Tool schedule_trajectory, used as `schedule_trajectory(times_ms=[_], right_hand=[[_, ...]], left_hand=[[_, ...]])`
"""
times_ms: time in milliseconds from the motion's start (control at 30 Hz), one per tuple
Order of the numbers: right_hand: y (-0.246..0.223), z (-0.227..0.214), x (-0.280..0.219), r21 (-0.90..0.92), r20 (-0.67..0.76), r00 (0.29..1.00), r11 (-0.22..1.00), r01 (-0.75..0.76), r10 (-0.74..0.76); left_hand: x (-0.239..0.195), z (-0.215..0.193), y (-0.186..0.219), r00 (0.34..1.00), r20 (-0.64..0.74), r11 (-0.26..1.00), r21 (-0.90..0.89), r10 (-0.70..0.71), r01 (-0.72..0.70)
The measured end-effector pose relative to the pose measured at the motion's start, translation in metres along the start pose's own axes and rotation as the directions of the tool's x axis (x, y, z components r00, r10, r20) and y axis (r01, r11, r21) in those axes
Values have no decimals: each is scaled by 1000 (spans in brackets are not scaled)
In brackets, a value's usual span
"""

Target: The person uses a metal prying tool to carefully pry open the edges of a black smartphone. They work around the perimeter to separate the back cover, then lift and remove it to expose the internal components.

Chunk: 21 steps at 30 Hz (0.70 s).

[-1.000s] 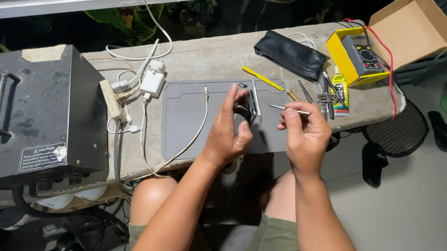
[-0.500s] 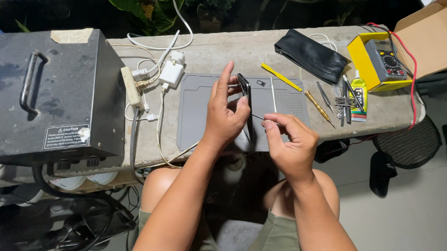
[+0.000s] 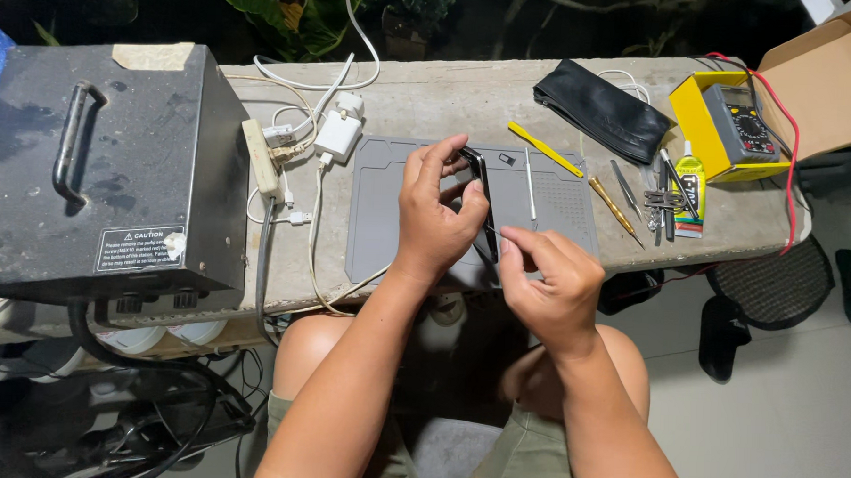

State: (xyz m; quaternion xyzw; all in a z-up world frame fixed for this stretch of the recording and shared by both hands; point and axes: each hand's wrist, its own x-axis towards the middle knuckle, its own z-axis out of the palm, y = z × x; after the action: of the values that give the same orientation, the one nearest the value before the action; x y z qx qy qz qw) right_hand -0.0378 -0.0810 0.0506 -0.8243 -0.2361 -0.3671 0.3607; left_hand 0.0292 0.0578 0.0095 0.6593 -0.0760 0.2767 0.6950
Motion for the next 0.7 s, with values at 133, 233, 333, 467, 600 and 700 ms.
schedule_trajectory(times_ms=[133,233,333,467,600,700], right_hand=[[5,-2,-4,-73,14,996,994,83,-83],[9,0,-11,-122,20,996,988,94,-93],[10,4,-18,-162,29,996,983,86,-82],[4,6,-21,-191,106,994,980,53,-33],[5,6,-27,-317,191,981,948,34,28],[4,5,-27,-327,203,978,945,19,51]], left_hand=[[-2,0,-2,999,-39,1000,10,18,-17],[-3,-3,-3,997,-67,998,46,35,-32],[-4,-5,-6,996,-74,996,81,42,-36],[-2,-6,-10,993,-96,993,98,71,-61],[0,-6,-14,990,-110,988,139,84,-69],[0,-8,-14,991,-113,987,151,70,-52]])
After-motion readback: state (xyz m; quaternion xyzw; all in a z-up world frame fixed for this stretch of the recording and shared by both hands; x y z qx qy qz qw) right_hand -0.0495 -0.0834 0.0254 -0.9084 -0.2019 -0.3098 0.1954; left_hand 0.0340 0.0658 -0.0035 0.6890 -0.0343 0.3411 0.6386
